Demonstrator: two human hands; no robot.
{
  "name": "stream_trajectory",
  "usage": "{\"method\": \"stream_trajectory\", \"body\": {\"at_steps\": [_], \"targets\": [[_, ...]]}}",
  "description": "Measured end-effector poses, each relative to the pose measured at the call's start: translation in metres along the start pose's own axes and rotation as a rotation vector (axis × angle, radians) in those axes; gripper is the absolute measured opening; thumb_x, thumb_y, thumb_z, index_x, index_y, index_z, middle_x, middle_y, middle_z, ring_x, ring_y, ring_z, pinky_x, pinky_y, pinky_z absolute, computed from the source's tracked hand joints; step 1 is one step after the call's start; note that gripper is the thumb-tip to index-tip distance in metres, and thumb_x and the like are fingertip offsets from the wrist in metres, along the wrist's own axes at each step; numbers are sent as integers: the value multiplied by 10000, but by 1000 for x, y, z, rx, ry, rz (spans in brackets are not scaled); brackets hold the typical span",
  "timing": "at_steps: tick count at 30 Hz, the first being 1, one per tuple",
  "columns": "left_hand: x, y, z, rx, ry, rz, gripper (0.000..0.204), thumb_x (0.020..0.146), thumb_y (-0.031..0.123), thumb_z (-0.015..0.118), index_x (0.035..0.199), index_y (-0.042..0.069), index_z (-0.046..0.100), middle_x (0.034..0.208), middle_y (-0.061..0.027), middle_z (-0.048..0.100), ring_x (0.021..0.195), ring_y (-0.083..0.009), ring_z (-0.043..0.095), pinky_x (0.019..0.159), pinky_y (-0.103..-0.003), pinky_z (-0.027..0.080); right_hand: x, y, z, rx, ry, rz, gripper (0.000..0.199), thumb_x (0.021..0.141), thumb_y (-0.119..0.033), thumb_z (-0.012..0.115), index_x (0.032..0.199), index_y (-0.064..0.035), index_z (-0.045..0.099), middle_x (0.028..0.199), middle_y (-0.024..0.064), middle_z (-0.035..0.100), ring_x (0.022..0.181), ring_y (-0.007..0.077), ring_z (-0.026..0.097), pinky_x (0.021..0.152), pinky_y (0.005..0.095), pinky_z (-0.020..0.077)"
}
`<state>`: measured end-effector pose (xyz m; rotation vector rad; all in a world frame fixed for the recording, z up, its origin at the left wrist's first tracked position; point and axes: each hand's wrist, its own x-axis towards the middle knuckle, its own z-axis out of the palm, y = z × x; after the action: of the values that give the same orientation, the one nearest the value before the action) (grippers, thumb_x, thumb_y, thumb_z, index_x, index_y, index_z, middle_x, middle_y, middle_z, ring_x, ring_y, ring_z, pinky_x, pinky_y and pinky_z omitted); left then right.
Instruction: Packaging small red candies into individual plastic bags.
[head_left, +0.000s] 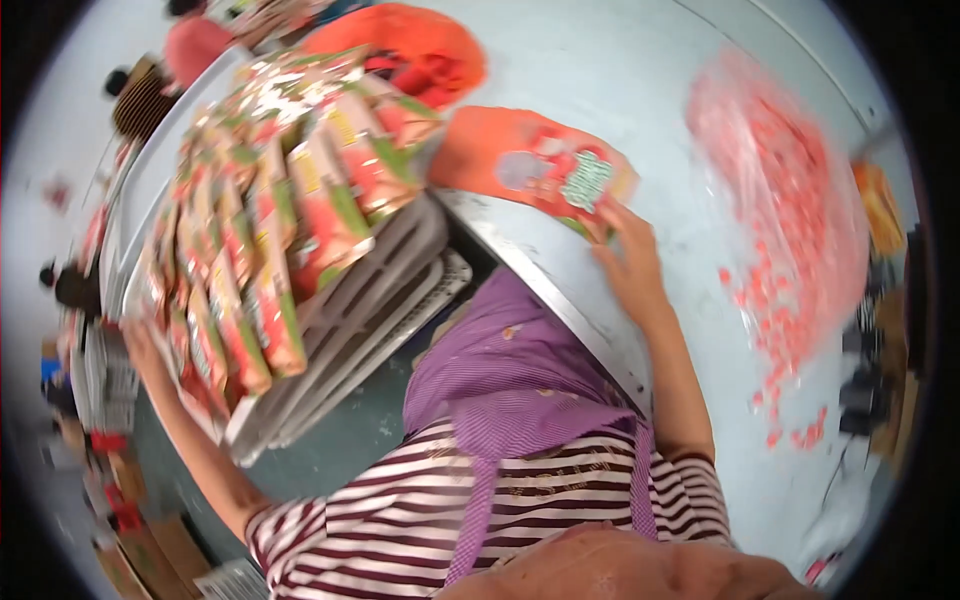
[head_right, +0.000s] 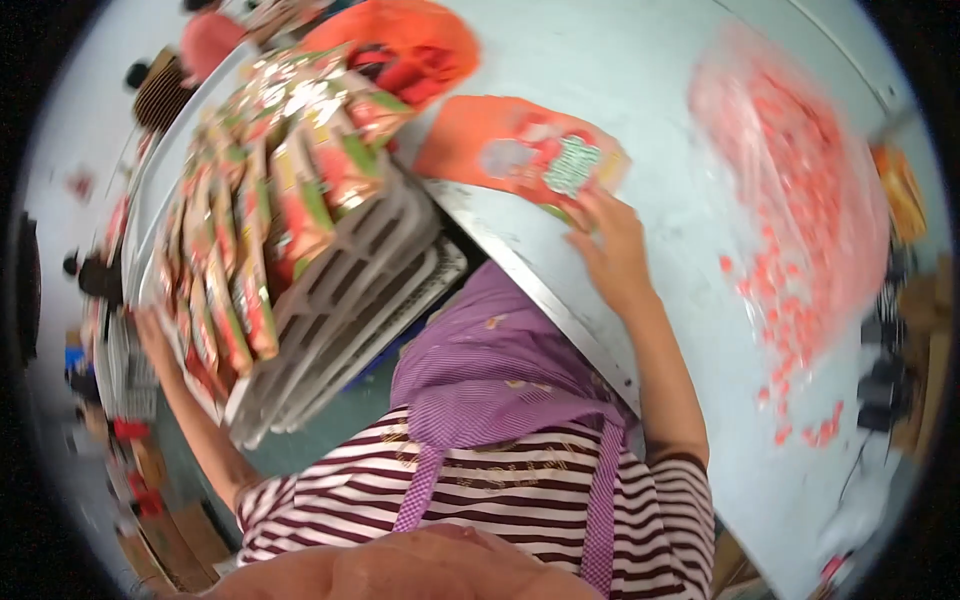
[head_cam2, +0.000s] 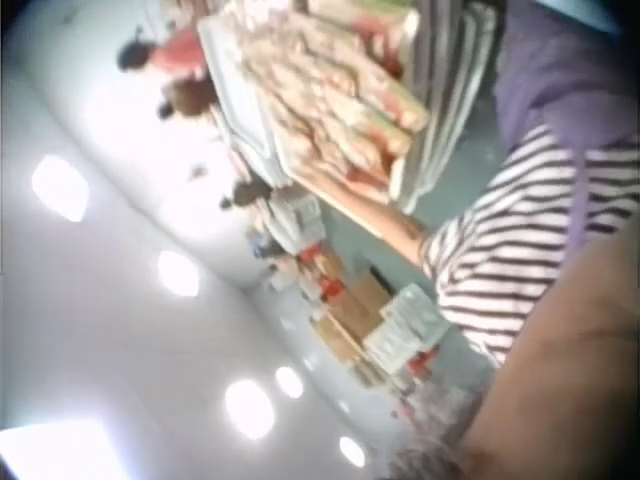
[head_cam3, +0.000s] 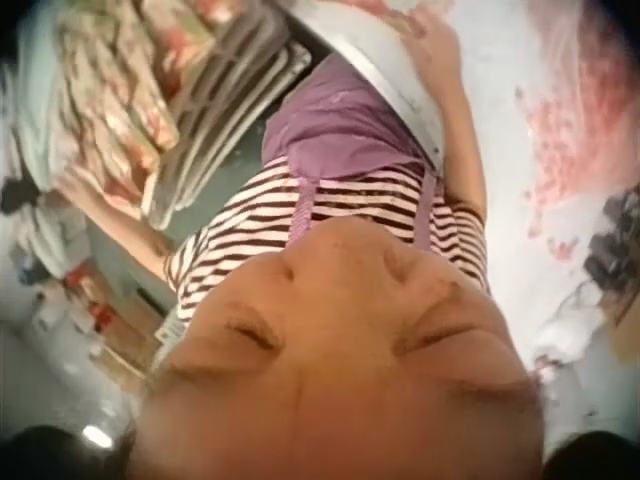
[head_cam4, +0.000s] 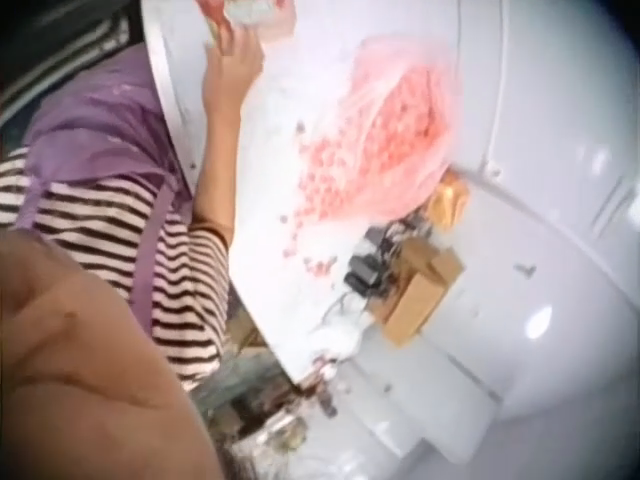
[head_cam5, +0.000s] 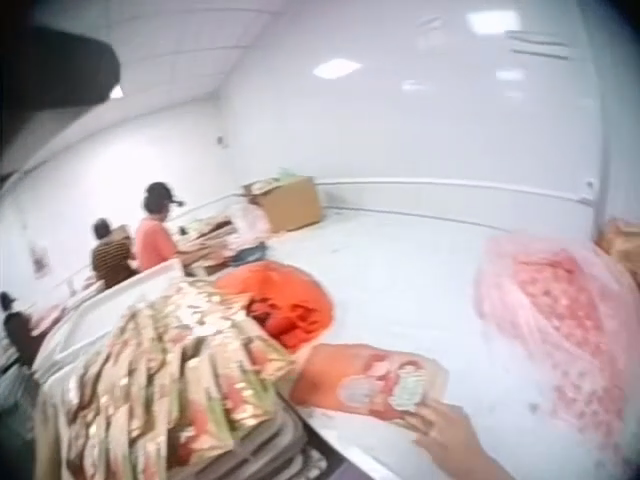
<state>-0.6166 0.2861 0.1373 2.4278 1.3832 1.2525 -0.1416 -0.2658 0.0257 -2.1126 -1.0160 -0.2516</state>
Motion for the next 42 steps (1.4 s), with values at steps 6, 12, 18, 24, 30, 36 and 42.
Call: {"method": "stream_trajectory", "body": {"at_steps": [6,12,18,24,30,36,42], "targets": [[-102,286,17,-909,-346,-95,462,962,277,327,1277,-54,395,1298,-226,436,1218,-288,427,1071,-406,246,-17,19,15,-425,-9,53,548,739,-308,663,1223,-114,493,1328,116,425,1259,277,326,1032,490,194],[-210,399,131,-886,-1308,782,615,768,266,656,1303,67,428,1342,-159,425,1292,-333,328,1065,-454,215,-29,36,7,-212,-57,-64,447,747,-330,659,1126,-112,568,1242,111,478,1197,290,378,1028,492,202],[-247,449,242,-263,-987,1136,537,832,396,557,1324,235,417,1452,-157,218,1336,-429,105,1050,-557,103,-23,55,2,24,305,336,435,806,-293,636,1156,-59,525,1215,146,471,1131,280,435,891,407,418],[-264,444,240,-227,-951,1144,512,842,482,500,1313,291,436,1461,-182,172,1322,-466,86,1024,-589,73,-9,36,-22,860,325,852,489,862,-279,587,1230,1,432,1237,142,430,1034,200,486,781,339,487],[-263,447,238,-198,-963,1126,506,836,483,509,1301,292,452,1455,-182,193,1322,-458,107,1030,-580,69,-14,46,-24,1004,68,952,332,861,-270,588,1045,6,581,903,62,603,774,110,567,601,247,478],[-257,451,233,-358,-934,1055,556,795,415,609,1279,177,476,1393,-184,319,1298,-414,214,1036,-537,138,-10,33,-15,705,55,751,218,841,-222,624,831,-4,627,693,4,605,588,49,534,559,183,437],[-267,479,210,-897,-1230,330,461,693,112,743,1062,12,486,925,-108,547,839,-195,572,706,-313,474,-12,-1,-16,1018,-6,602,126,819,-97,645,743,-33,567,740,20,622,666,39,560,578,177,434]]}}
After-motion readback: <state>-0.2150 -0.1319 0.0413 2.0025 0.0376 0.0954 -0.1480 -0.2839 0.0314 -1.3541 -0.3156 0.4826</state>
